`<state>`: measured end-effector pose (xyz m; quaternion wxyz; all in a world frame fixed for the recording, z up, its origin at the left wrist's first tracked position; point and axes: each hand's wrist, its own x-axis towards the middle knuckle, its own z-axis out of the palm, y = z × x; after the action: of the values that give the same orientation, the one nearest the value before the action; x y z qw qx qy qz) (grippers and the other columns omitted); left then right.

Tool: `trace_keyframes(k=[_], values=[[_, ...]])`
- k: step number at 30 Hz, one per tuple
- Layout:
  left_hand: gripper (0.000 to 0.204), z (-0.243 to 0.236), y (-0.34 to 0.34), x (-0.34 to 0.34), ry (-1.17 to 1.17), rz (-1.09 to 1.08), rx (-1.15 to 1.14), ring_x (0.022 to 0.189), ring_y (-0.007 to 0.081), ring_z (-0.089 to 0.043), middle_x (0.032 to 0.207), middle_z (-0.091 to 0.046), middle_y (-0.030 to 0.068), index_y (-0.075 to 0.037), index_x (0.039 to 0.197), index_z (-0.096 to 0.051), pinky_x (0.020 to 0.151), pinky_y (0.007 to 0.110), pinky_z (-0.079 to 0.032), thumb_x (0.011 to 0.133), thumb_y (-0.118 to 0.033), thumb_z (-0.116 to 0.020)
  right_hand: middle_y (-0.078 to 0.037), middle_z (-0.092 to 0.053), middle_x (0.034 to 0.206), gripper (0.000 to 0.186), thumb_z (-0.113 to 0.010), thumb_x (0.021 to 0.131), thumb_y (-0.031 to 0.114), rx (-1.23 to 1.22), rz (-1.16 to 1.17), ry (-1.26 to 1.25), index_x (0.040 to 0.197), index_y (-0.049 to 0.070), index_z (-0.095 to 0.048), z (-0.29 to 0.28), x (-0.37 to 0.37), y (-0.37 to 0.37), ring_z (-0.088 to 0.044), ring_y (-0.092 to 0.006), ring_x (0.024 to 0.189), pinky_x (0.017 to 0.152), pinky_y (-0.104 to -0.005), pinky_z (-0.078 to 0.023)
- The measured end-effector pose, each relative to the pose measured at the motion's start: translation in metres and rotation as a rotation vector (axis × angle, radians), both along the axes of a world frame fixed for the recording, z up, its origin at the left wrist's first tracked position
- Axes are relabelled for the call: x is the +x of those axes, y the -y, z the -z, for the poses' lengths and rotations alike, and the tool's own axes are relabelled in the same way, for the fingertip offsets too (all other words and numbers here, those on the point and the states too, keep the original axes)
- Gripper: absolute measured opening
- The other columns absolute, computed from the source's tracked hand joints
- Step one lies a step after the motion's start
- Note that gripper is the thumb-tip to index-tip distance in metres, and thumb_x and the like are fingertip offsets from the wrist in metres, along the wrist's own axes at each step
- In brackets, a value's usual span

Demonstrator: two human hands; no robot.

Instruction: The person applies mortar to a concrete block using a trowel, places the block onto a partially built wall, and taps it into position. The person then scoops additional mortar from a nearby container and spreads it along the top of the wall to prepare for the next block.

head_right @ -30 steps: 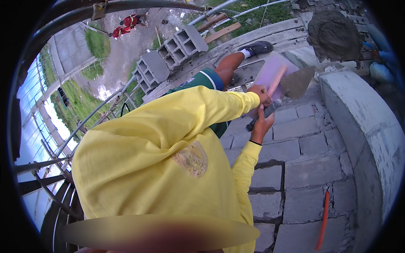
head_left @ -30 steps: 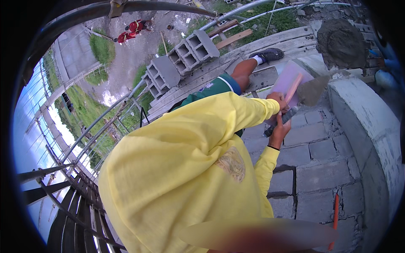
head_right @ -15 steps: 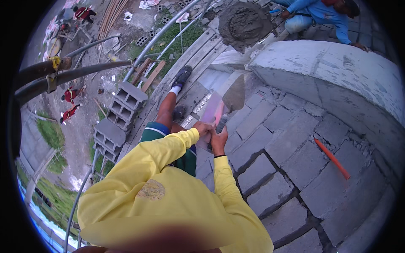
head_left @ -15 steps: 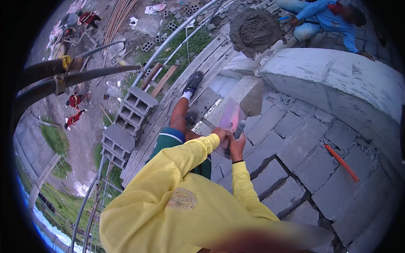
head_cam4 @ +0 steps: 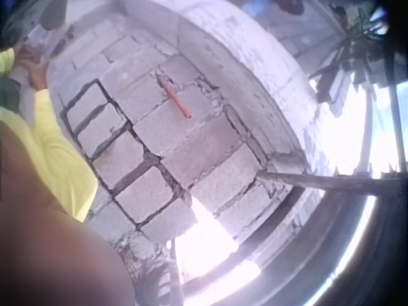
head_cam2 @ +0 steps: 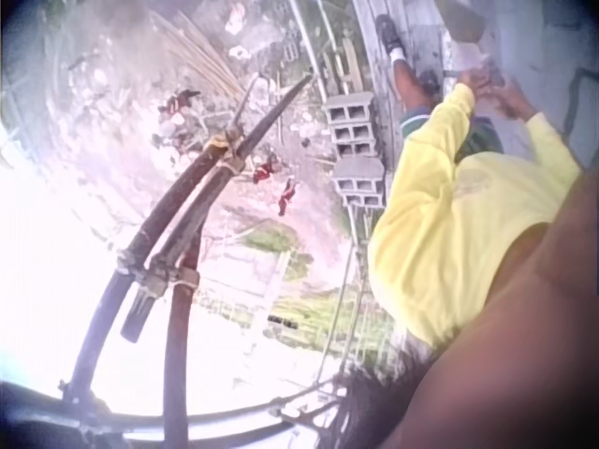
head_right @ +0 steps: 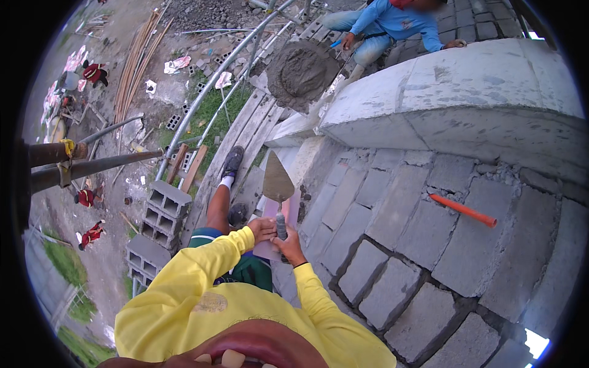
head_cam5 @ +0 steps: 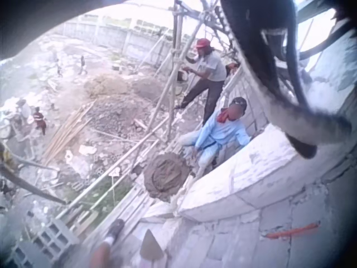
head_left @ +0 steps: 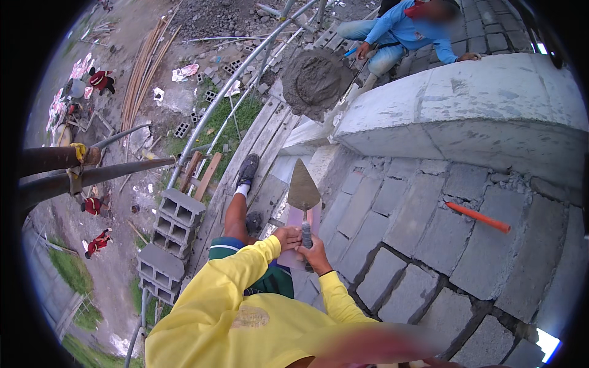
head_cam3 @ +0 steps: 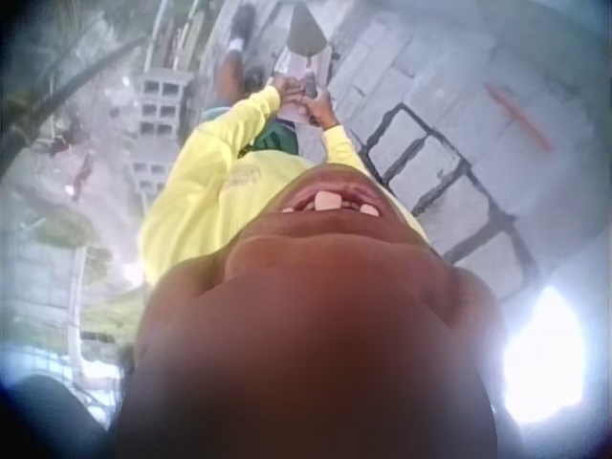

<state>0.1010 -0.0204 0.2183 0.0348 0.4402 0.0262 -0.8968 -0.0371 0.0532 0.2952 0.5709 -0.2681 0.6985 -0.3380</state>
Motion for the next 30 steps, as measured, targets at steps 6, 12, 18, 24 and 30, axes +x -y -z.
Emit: trace_keyframes(k=[6, 12, 18, 24, 30], values=[[0.046, -0.004, 0.0, 0.04, -0.214, -0.137, 0.024, 0.129, 0.0311, -0.061, 0.143, -0.059, 0.0179, -0.007, 0.143, -0.052, 0.112, 0.045, -0.048, 0.103, -0.029, -0.055, 0.001, -0.06, 0.082, 0.024, -0.074, 0.078, 0.004, 0.001, 0.104, 0.069, 0.099, 0.007, -0.063, -0.001, -0.024, -0.009, -0.058, -0.0093, 0.075, 0.07, -0.026, -0.049], [0.05, 0.018, 0.046, 0.118, 0.088, -0.492, -0.118, 0.118, 0.0304, -0.067, 0.135, -0.065, 0.0175, -0.01, 0.146, -0.049, 0.104, 0.044, -0.054, 0.101, -0.03, -0.056, 0.0, -0.06, 0.077, 0.021, -0.073, 0.078, 0.003, 0.159, 0.122, -0.07, 0.097, 0.005, -0.063, -0.005, -0.057, -0.031, -0.058, -0.0109, 0.065, 0.06, -0.0287, -0.05], [0.049, 0.051, 0.067, 0.203, 0.364, -0.63, -0.217, 0.109, 0.027, -0.069, 0.128, -0.069, 0.0129, -0.013, 0.144, -0.053, 0.099, 0.043, -0.055, 0.099, -0.032, -0.058, -0.002, -0.06, 0.075, 0.019, -0.071, 0.078, 0.002, 0.25, 0.158, -0.145, 0.095, 0.004, -0.063, -0.009, -0.064, -0.058, -0.057, -0.0132, 0.057, 0.052, -0.0309, -0.049], [0.041, 0.066, 0.029, 0.257, 0.668, -0.589, -0.068, 0.112, 0.0246, -0.066, 0.13, -0.069, 0.0079, -0.016, 0.139, -0.059, 0.1, 0.043, -0.053, 0.1, -0.028, -0.057, -0.001, -0.061, 0.077, 0.019, -0.069, 0.078, 0.001, 0.339, 0.195, -0.036, 0.095, 0.004, -0.063, -0.008, -0.054, -0.064, -0.057, -0.0127, 0.062, 0.054, -0.0304, -0.048], [0.045, 0.069, -0.026, 0.305, 0.76, -0.609, 0.02, 0.117, 0.0238, -0.064, 0.138, -0.064, 0.0035, -0.019, 0.143, -0.057, 0.102, 0.043, -0.052, 0.098, -0.025, -0.057, -0.001, -0.06, 0.079, 0.02, -0.07, 0.077, 0.003, 0.278, 0.098, -0.001, 0.096, 0.005, -0.064, -0.003, -0.056, -0.046, -0.057, -0.0122, 0.064, 0.053, -0.0287, -0.049]])
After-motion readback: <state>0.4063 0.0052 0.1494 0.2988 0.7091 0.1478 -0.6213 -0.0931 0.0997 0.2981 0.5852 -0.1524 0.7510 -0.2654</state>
